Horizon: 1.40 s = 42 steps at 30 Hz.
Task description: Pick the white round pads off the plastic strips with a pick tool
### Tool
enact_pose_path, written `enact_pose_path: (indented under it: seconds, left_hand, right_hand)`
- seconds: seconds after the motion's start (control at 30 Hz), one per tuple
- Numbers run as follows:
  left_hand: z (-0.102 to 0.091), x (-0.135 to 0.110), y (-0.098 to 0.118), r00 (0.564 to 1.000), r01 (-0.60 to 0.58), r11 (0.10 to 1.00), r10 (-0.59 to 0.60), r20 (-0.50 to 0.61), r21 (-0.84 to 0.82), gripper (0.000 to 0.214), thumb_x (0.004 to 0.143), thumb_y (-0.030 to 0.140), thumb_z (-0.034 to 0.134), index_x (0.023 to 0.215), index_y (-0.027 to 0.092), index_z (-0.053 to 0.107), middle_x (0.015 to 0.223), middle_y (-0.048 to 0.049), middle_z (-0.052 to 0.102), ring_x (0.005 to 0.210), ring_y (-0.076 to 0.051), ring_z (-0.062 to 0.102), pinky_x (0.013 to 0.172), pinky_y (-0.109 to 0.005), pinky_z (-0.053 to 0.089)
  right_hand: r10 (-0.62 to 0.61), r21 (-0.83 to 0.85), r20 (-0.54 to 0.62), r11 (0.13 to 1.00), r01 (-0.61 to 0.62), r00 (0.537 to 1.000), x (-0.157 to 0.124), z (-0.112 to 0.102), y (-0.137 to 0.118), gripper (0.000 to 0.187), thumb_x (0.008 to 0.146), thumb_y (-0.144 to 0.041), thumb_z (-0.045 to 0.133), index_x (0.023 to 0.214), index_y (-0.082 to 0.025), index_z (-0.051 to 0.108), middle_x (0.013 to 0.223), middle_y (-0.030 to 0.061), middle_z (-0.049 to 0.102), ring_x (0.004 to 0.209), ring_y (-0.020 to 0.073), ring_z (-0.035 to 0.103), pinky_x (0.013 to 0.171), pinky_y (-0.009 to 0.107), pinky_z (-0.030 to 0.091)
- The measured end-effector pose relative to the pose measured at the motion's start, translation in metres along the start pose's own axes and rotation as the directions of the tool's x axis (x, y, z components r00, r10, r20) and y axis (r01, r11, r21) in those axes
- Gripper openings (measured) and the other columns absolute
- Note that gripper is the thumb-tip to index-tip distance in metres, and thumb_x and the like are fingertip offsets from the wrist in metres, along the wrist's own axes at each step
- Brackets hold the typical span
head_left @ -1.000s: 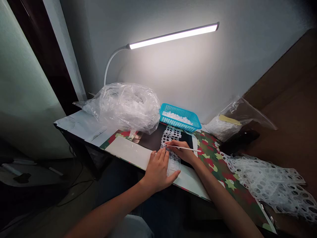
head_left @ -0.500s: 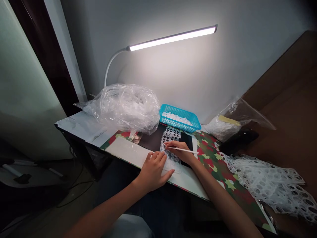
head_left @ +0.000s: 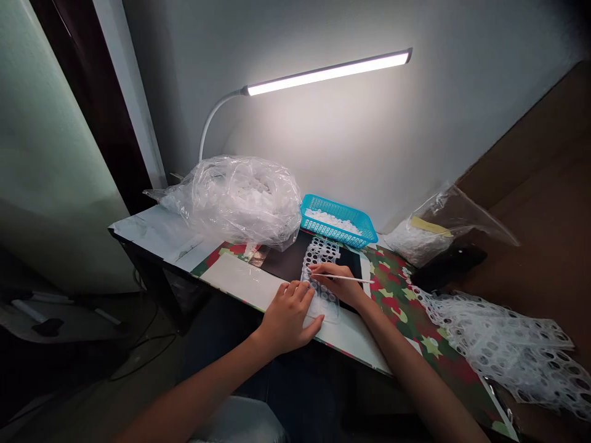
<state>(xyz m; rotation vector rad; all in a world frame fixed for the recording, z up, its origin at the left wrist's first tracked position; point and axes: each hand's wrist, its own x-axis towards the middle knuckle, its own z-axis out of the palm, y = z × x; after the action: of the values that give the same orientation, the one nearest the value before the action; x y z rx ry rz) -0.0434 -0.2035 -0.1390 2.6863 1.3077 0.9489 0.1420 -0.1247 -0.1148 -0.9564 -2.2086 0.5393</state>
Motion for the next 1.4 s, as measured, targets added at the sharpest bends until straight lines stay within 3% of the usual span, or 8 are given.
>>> enact_pose_path:
  seconds: [0.23, 0.63, 0.83, 1.07, 1.13, 1.23, 1.3, 1.4]
  left_hand:
    - [0.003, 0.001, -0.002, 0.999, -0.025, 1.0, 0.025, 0.02, -0.011, 0.048, 0.086, 0.043, 0.046, 0.118, 0.009, 0.052, 0.134, -0.0176, 0.047, 0.127, -0.029, 0.041, 0.107, -0.042, 0.032]
    - [0.004, 0.003, -0.002, 1.0, -0.019, 0.999, 0.019, -0.009, -0.042, 0.045, 0.083, 0.043, 0.049, 0.114, 0.01, 0.055, 0.126, -0.0168, 0.055, 0.118, -0.028, 0.05, 0.104, -0.043, 0.035]
    - [0.003, 0.003, -0.001, 0.999, -0.034, 0.998, 0.033, -0.019, -0.057, 0.045, 0.082, 0.043, 0.05, 0.111, 0.01, 0.056, 0.124, -0.0161, 0.056, 0.117, -0.028, 0.051, 0.104, -0.042, 0.035]
    - [0.005, 0.002, -0.003, 0.999, -0.042, 0.997, 0.04, -0.034, -0.064, 0.046, 0.084, 0.043, 0.048, 0.116, 0.011, 0.053, 0.126, -0.0156, 0.055, 0.12, -0.026, 0.049, 0.106, -0.043, 0.033]
    - [0.005, 0.001, -0.003, 0.999, -0.042, 0.997, 0.04, -0.033, -0.062, 0.047, 0.085, 0.043, 0.047, 0.118, 0.01, 0.053, 0.128, -0.0156, 0.054, 0.121, -0.026, 0.048, 0.107, -0.042, 0.032]
    - [0.005, 0.001, -0.003, 0.999, -0.038, 0.998, 0.036, -0.035, -0.052, 0.048, 0.085, 0.043, 0.047, 0.118, 0.009, 0.053, 0.128, -0.0155, 0.054, 0.121, -0.025, 0.048, 0.108, -0.042, 0.032]
    - [0.005, 0.0, -0.002, 0.998, -0.031, 0.998, 0.029, -0.048, -0.045, 0.047, 0.085, 0.041, 0.047, 0.119, 0.008, 0.054, 0.126, -0.0149, 0.055, 0.119, -0.025, 0.05, 0.107, -0.041, 0.033]
    - [0.006, -0.001, -0.001, 0.997, -0.032, 0.999, 0.029, -0.071, -0.044, 0.045, 0.086, 0.038, 0.047, 0.118, 0.008, 0.056, 0.123, -0.0141, 0.058, 0.115, -0.025, 0.053, 0.105, -0.04, 0.036]
  right_hand:
    - [-0.049, -0.03, -0.005, 0.998, 0.049, 0.999, -0.001, 0.002, 0.004, 0.012, 0.086, -0.03, 0.057, 0.085, -0.021, 0.065, 0.101, 0.0078, 0.071, 0.092, 0.0214, 0.068, 0.08, 0.034, 0.054]
    - [-0.137, -0.248, 0.005, 0.959, 0.134, 0.991, 0.0, 0.009, 0.003, 0.021, 0.092, -0.028, 0.045, 0.096, -0.022, 0.065, 0.101, 0.0082, 0.069, 0.093, 0.0203, 0.065, 0.081, 0.033, 0.052]
    - [-0.061, -0.219, -0.176, 0.975, 0.021, 0.983, 0.002, 0.01, 0.005, 0.026, 0.092, -0.034, 0.042, 0.094, -0.022, 0.065, 0.098, 0.0074, 0.069, 0.091, 0.022, 0.066, 0.082, 0.036, 0.053]
    - [-0.008, -0.201, -0.45, 0.975, -0.093, 0.893, 0.001, -0.015, -0.002, 0.024, 0.091, -0.039, 0.046, 0.088, -0.023, 0.063, 0.1, 0.0067, 0.07, 0.092, 0.0241, 0.067, 0.082, 0.035, 0.052]
    - [0.004, -0.167, -0.383, 0.983, -0.074, 0.924, -0.001, -0.017, -0.006, 0.022, 0.09, -0.038, 0.048, 0.088, -0.023, 0.064, 0.098, 0.0055, 0.071, 0.091, 0.0233, 0.067, 0.079, 0.033, 0.053]
    - [-0.01, -0.136, -0.133, 0.991, -0.008, 0.991, -0.004, -0.013, -0.01, 0.022, 0.091, -0.037, 0.048, 0.089, -0.023, 0.065, 0.1, 0.0049, 0.071, 0.091, 0.0216, 0.067, 0.079, 0.032, 0.053]
    - [-0.05, -0.136, -0.004, 0.989, 0.049, 0.999, -0.004, -0.007, -0.01, 0.023, 0.091, -0.036, 0.047, 0.089, -0.023, 0.066, 0.1, 0.0053, 0.071, 0.09, 0.0206, 0.068, 0.08, 0.032, 0.054]
    - [-0.08, -0.15, 0.08, 0.985, 0.091, 0.994, -0.004, -0.002, -0.01, 0.023, 0.091, -0.034, 0.047, 0.092, -0.022, 0.066, 0.101, 0.0063, 0.071, 0.09, 0.0197, 0.067, 0.08, 0.032, 0.054]
